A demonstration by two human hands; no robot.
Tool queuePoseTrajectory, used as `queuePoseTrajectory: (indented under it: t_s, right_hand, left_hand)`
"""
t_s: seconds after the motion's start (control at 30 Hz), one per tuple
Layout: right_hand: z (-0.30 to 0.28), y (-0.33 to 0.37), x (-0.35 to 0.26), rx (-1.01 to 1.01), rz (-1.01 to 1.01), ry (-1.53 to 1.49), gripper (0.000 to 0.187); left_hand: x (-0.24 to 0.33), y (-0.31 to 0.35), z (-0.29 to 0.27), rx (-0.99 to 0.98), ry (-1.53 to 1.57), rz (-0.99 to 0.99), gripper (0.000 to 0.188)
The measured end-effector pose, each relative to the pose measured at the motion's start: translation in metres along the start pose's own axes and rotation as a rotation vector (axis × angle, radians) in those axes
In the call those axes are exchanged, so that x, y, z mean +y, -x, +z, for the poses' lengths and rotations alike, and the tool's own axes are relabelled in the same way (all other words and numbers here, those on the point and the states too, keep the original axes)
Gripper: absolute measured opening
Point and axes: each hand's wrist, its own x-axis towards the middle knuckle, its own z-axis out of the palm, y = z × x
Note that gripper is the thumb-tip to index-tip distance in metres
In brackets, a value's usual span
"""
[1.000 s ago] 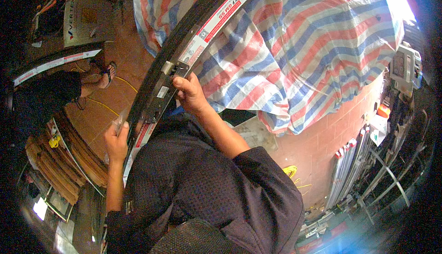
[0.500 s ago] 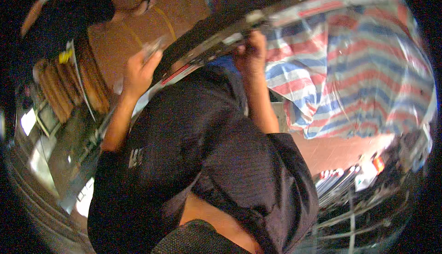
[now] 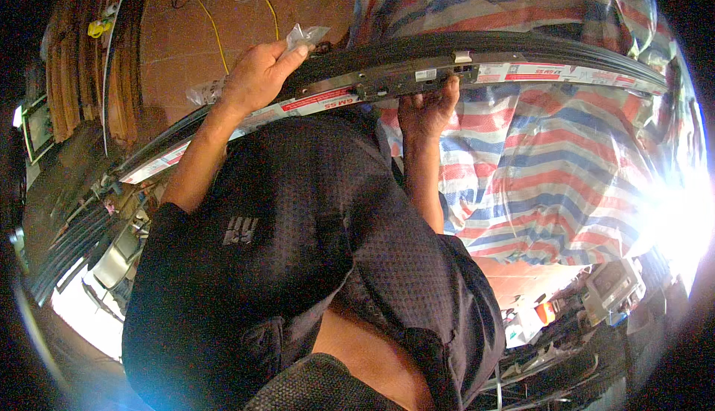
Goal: The person retrieves a long blue box from a cluttered workshop, opens it, and removes a metal sliding door lock mechanism. They unwrap the plastic packaging, inspect the lock, and then open a smaller box to remove a lock cylinder, which they also inspect.
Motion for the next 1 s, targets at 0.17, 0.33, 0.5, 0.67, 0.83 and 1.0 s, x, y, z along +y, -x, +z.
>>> queuePoseTrajectory:
  t_s: [0.17, 0.33, 0.5, 0.67, 0.83, 1.0]
  right_hand:
    - [-0.008, 0.004, 0.008, 0.542, -0.103, 0.178, 0.059]
    - [-0.023, 0.008, 0.017, 0.197, -0.117, 0.052, 0.039]
    - [-0.035, 0.005, 0.035, 0.203, -0.131, -0.029, 0.053]
    - [-0.025, 0.003, 0.037, 0.151, -0.142, 0.024, 0.065]
    - [0.004, 0.003, 0.026, 0.354, -0.162, 0.163, 0.057]
    - [0.02, 0.017, 0.029, 0.492, -0.234, 0.455, 0.057]
  left_hand:
    - [0.009, 0.009, -0.001, 0.051, 0.047, 0.079, 0.045]
    - [0.038, 0.025, -0.008, 0.046, -0.079, 0.109, 0.034]
    - [0.052, 0.036, -0.015, 0.001, -0.181, 0.149, 0.03]
    - [0.043, 0.027, -0.009, -0.032, -0.218, 0.098, 0.032]
    - [0.018, 0.005, 0.008, 0.038, -0.079, 0.128, 0.039]
    - [0.003, -0.014, 0.021, 0.082, -0.048, 0.155, 0.046]
